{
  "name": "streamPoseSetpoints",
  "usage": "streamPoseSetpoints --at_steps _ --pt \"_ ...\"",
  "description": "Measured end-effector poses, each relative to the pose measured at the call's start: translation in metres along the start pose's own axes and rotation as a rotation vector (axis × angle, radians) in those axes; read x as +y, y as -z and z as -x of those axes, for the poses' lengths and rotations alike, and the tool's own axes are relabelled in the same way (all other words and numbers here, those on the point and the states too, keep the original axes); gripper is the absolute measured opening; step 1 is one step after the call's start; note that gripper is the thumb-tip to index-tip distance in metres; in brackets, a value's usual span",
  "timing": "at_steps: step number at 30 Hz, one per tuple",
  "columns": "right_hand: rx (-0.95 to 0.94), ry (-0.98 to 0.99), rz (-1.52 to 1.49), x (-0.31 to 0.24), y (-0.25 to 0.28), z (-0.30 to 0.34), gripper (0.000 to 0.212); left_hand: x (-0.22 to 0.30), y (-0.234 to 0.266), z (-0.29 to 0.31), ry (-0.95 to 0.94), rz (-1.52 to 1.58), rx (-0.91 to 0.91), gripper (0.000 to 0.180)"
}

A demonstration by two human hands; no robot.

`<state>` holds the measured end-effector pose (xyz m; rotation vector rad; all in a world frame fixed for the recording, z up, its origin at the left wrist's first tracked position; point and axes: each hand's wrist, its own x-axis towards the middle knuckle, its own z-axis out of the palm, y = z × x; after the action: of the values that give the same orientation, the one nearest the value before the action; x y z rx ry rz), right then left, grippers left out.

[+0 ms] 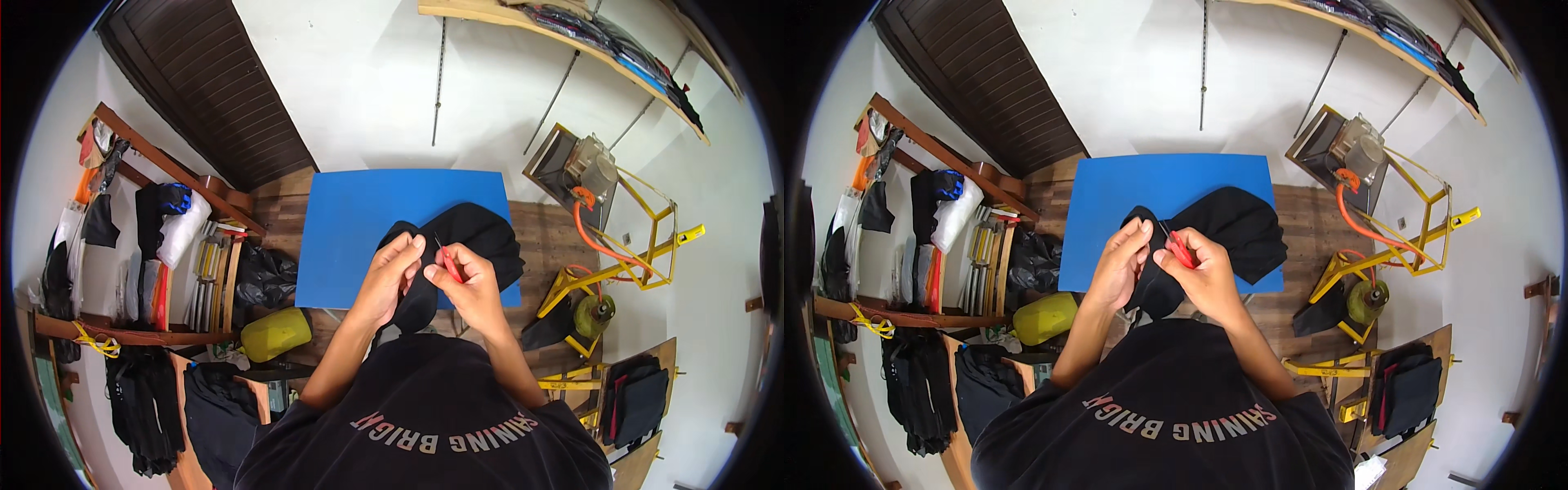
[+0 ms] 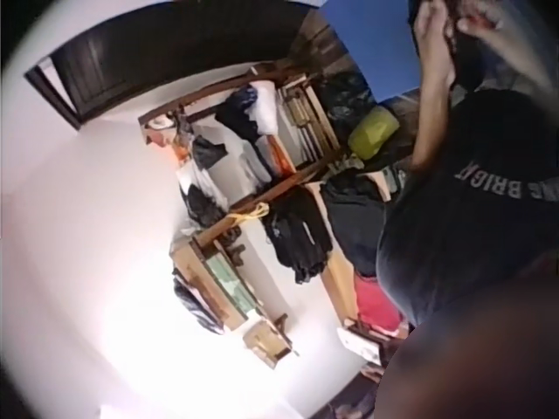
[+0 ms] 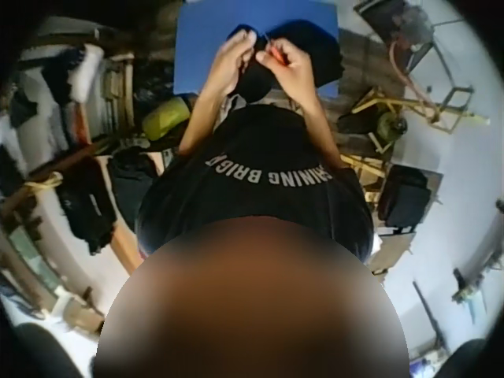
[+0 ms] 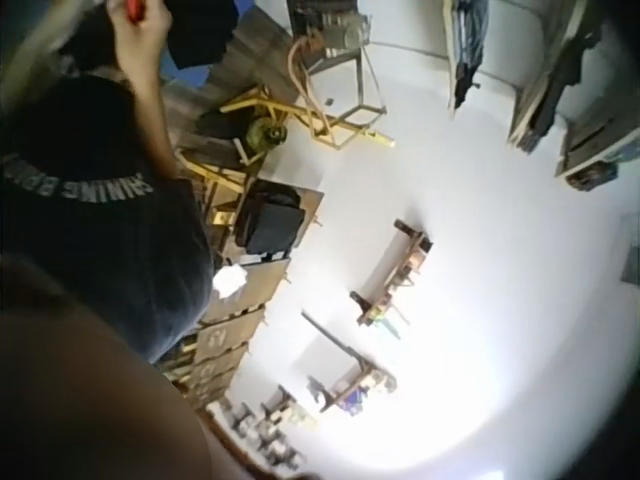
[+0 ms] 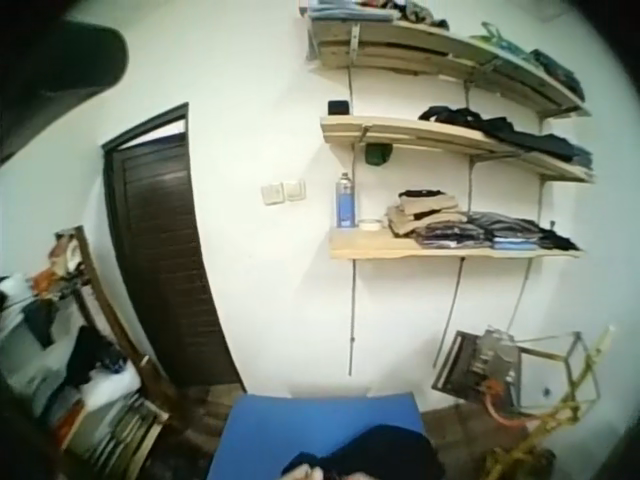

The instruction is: Trim excess threads from a black garment using small snips.

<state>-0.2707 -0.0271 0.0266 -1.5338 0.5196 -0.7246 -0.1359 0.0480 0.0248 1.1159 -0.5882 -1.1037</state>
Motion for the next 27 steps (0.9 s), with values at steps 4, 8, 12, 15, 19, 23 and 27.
streamPoseSetpoints --at_steps 4,8,12,15,19,23,27 --pt "-0.046 -0.151 -0.233 0.000 0.007 -0.005 0.013 0.000 0.001 0.000 0.075 0.046 -0.015 0.038" --pt "-0.061 -0.193 -0.447 0.001 0.010 -0.010 0.012 -0.009 0.004 -0.006 -0.011 0.196 -0.104 0.038" --pt "0.059 -0.289 -0.617 0.001 0.015 -0.013 0.008 -0.012 0.004 -0.007 -0.036 0.344 -0.172 0.037" --pt "0.240 -0.332 -0.640 0.002 0.023 -0.016 0.019 -0.014 0.017 -0.008 -0.056 0.501 -0.053 0.033" --pt "0.298 -0.250 -0.667 0.007 0.041 -0.014 0.018 0.004 0.059 -0.019 -0.115 0.164 0.351 0.033" --pt "0.297 -0.191 -0.656 -0.002 0.043 -0.012 0.018 0.014 0.075 -0.012 -0.257 0.032 0.456 0.026" --pt "0.258 -0.216 -0.597 -0.005 0.036 -0.010 0.022 0.008 0.024 0.007 -0.433 -0.267 0.104 0.008"
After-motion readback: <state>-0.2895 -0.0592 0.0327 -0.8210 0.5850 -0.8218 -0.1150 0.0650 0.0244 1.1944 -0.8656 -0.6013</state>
